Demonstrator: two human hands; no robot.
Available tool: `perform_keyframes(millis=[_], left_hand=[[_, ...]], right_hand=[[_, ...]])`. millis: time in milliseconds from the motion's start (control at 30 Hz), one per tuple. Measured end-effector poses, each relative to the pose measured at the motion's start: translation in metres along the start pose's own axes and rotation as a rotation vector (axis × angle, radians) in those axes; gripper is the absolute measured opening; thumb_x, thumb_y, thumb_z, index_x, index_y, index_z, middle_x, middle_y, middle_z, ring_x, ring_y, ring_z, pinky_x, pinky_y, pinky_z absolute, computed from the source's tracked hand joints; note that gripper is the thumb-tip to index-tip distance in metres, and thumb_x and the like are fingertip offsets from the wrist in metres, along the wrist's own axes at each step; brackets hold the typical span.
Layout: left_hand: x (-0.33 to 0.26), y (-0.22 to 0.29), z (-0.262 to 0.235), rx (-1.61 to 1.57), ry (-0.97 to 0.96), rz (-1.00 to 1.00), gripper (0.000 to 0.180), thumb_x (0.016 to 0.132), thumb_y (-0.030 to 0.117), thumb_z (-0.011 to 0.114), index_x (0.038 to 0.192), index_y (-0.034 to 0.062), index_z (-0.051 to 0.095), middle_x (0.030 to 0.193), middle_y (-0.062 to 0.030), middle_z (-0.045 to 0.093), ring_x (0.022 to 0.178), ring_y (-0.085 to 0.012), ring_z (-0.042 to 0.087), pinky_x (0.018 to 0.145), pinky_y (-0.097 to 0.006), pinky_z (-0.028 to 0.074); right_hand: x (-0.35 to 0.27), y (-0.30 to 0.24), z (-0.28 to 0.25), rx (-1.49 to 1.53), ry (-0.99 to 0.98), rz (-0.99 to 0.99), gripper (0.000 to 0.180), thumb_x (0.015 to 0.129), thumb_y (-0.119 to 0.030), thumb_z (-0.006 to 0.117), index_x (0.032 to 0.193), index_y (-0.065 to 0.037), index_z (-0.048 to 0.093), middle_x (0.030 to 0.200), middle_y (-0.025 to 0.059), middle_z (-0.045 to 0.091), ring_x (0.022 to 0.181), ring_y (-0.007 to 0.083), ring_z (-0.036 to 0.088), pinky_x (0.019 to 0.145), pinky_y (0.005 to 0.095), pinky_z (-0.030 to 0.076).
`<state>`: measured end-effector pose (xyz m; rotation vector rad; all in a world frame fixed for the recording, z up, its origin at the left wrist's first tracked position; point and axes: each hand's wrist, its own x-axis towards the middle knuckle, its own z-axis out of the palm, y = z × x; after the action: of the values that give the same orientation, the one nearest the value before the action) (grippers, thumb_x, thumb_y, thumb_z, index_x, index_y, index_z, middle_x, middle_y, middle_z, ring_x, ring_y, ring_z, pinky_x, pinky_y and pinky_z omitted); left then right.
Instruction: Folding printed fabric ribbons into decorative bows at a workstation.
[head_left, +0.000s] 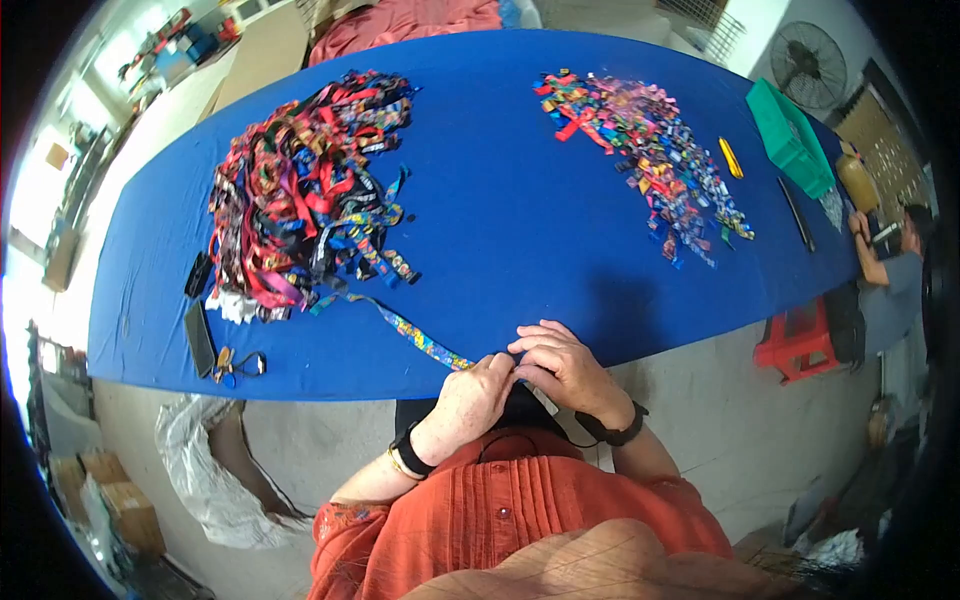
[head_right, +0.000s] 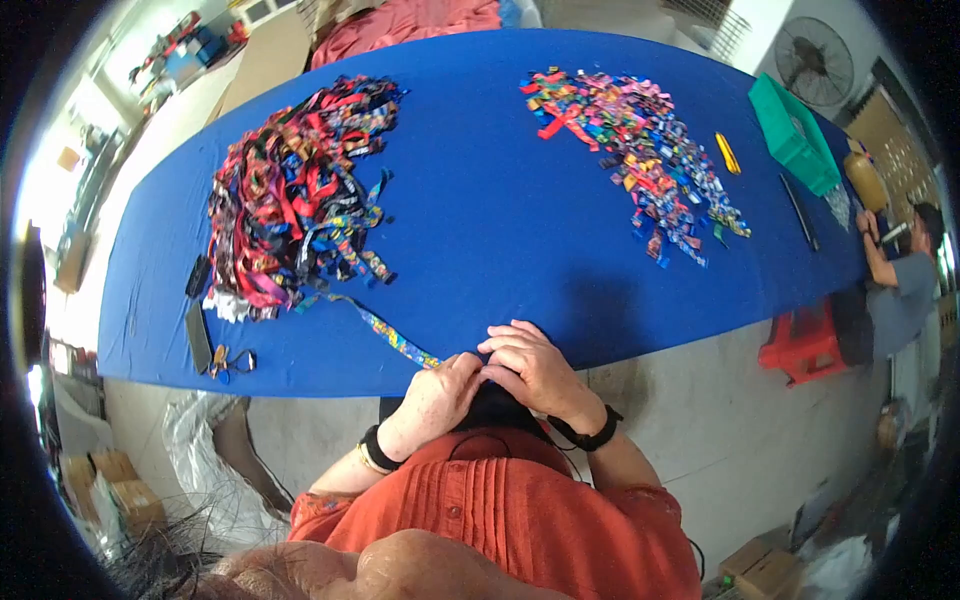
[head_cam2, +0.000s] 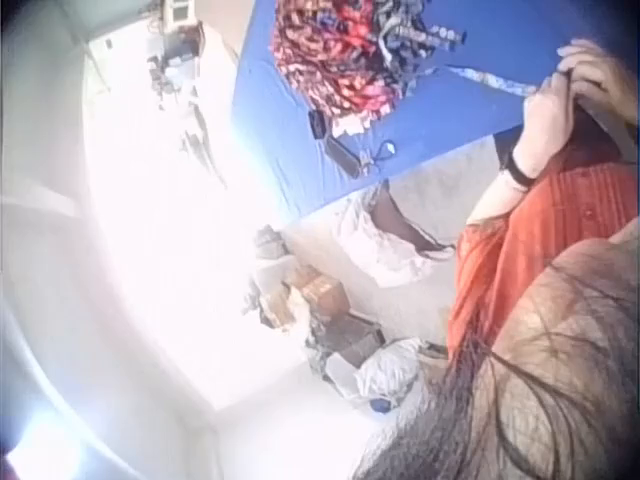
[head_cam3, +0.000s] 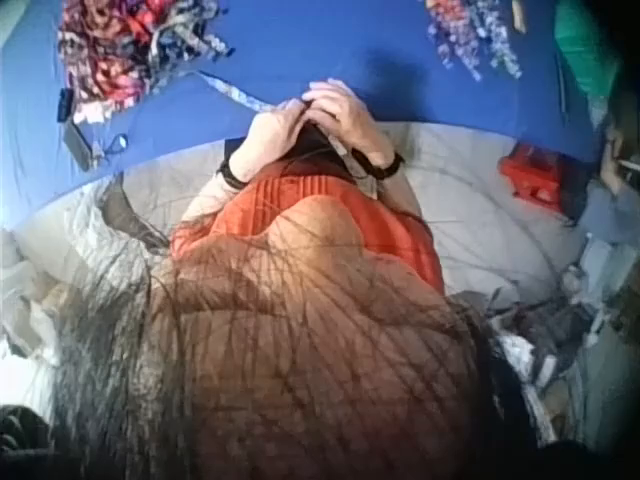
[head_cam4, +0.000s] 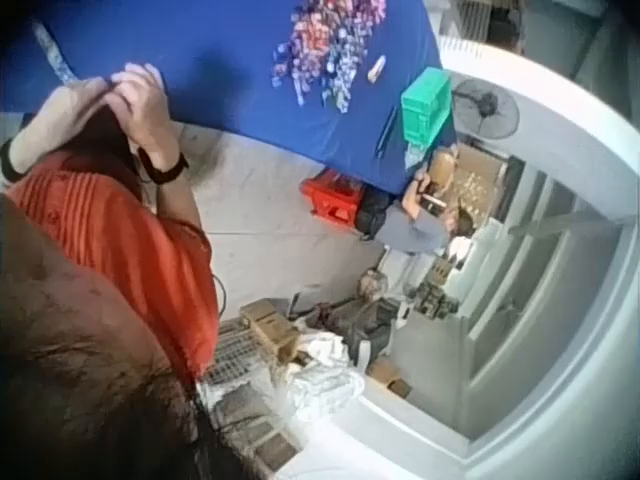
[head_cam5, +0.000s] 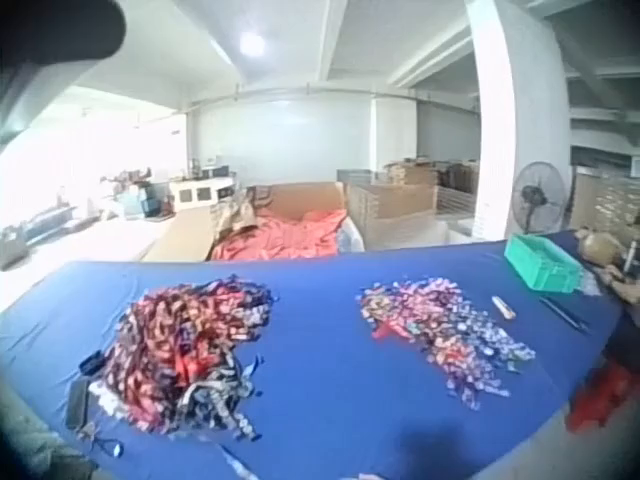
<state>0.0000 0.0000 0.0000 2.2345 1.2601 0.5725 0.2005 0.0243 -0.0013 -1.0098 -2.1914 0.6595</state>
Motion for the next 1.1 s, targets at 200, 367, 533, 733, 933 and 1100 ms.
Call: perform_keyframes(millis=[200,367,533,733,933,1100], left_hand=[[-0.001,-0.005,-0.009,-0.009,0.078,-0.047,0.016,0.092,0.021,0.061,0.097,0.0059,0.059,0.085,-0.0155,0.064,0.075,-0.0359,0.065,0.061,-0.044,0.053],[-0.011,-0.026,-0.036,0.041,0.094,-0.163,0.015,0.091,0.02,0.063,0.094,0.0062,0.061,0.086,-0.0164,0.065,0.076,-0.0378,0.065,0.064,-0.045,0.053],[-0.022,-0.046,-0.06,0.077,0.155,-0.279,0.014,0.088,0.015,0.066,0.089,0.0015,0.063,0.082,-0.0194,0.064,0.077,-0.0384,0.063,0.066,-0.044,0.05],[-0.039,-0.079,-0.079,0.129,0.294,-0.372,0.014,0.087,0.012,0.066,0.086,-0.0004,0.06,0.077,-0.0197,0.061,0.071,-0.0368,0.061,0.063,-0.042,0.048],[-0.049,-0.092,-0.084,0.073,0.371,-0.556,0.017,0.089,0.014,0.065,0.084,-0.0012,0.059,0.072,-0.0187,0.061,0.06,-0.0298,0.06,0.057,-0.038,0.047],[-0.051,-0.092,-0.083,0.065,0.414,-0.601,0.016,0.09,0.013,0.063,0.083,-0.0006,0.059,0.065,-0.0179,0.06,0.057,-0.0293,0.061,0.056,-0.038,0.047]], right_hand=[[-0.007,0.013,-0.019,-0.026,0.139,0.004,0.013,0.085,-0.018,0.069,0.087,-0.005,0.066,0.095,0.0102,0.069,0.098,0.0297,0.064,0.091,0.043,0.047],[-0.013,0.024,-0.041,-0.158,0.241,0.066,0.012,0.085,-0.015,0.068,0.082,-0.004,0.064,0.088,0.0103,0.068,0.087,0.0302,0.064,0.082,0.042,0.048],[-0.022,0.037,-0.058,-0.331,0.408,0.178,0.012,0.084,-0.012,0.067,0.078,-0.004,0.063,0.081,0.0101,0.067,0.08,0.0308,0.063,0.077,0.0428,0.046],[-0.036,0.056,-0.062,-0.57,0.521,0.389,0.017,0.077,-0.013,0.076,0.078,-0.005,0.062,0.081,0.0085,0.066,0.08,0.0298,0.061,0.08,0.0424,0.045],[-0.038,0.06,-0.059,-0.6,0.535,0.432,0.022,0.076,-0.016,0.078,0.082,-0.007,0.059,0.081,0.0072,0.061,0.082,0.0301,0.06,0.08,0.0434,0.044],[-0.037,0.057,-0.059,-0.584,0.538,0.451,0.022,0.075,-0.015,0.077,0.083,-0.008,0.058,0.084,0.0069,0.061,0.085,0.0297,0.06,0.08,0.0436,0.044]])
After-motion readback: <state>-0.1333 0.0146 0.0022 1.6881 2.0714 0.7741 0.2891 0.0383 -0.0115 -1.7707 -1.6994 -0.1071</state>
